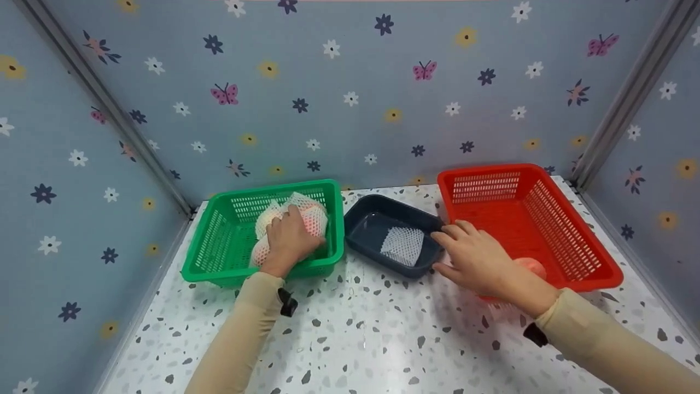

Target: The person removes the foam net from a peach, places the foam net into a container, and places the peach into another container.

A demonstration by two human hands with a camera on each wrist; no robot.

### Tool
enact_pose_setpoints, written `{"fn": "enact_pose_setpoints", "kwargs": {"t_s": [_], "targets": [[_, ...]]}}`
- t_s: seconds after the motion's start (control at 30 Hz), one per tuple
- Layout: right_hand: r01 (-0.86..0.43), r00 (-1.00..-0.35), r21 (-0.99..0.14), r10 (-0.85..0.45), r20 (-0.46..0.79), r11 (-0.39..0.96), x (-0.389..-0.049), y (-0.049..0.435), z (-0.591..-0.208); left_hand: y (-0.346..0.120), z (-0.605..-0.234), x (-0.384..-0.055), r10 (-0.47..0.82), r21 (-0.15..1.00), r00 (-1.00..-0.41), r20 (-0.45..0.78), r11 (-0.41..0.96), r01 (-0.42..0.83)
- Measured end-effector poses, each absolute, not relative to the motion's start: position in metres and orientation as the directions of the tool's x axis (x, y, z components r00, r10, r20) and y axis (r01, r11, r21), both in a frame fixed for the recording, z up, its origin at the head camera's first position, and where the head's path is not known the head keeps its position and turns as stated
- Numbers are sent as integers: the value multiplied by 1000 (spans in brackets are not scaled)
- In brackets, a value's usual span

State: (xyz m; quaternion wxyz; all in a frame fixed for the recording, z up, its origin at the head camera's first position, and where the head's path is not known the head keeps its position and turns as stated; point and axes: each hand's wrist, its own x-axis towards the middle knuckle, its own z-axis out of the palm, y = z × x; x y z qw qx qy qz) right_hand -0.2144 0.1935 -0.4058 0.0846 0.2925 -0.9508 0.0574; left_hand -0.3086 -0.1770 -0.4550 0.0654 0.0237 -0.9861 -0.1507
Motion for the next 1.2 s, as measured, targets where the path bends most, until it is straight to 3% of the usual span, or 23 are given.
{"fn": "enact_pose_setpoints", "kwargs": {"t_s": [0.4, 0.7, 0.93, 1.2], "targets": [[-584, -805, -112, -556, 209, 804, -212, 196, -412, -160, -427, -281, -74, 446, -974, 213, 895, 29], [-585, -808, -148, -557, 192, 798, -209, 196, -410, -122, -412, -237, -81, 565, -909, 408, 805, 182], [-571, -821, -281, -531, 211, 772, -207, 210, -387, -77, -422, -193, -71, 658, -866, 495, 682, 320], [-579, -815, -384, -523, 249, 719, -200, 216, -379, -57, -455, -183, -3, 719, -884, 467, 584, 378]]}}
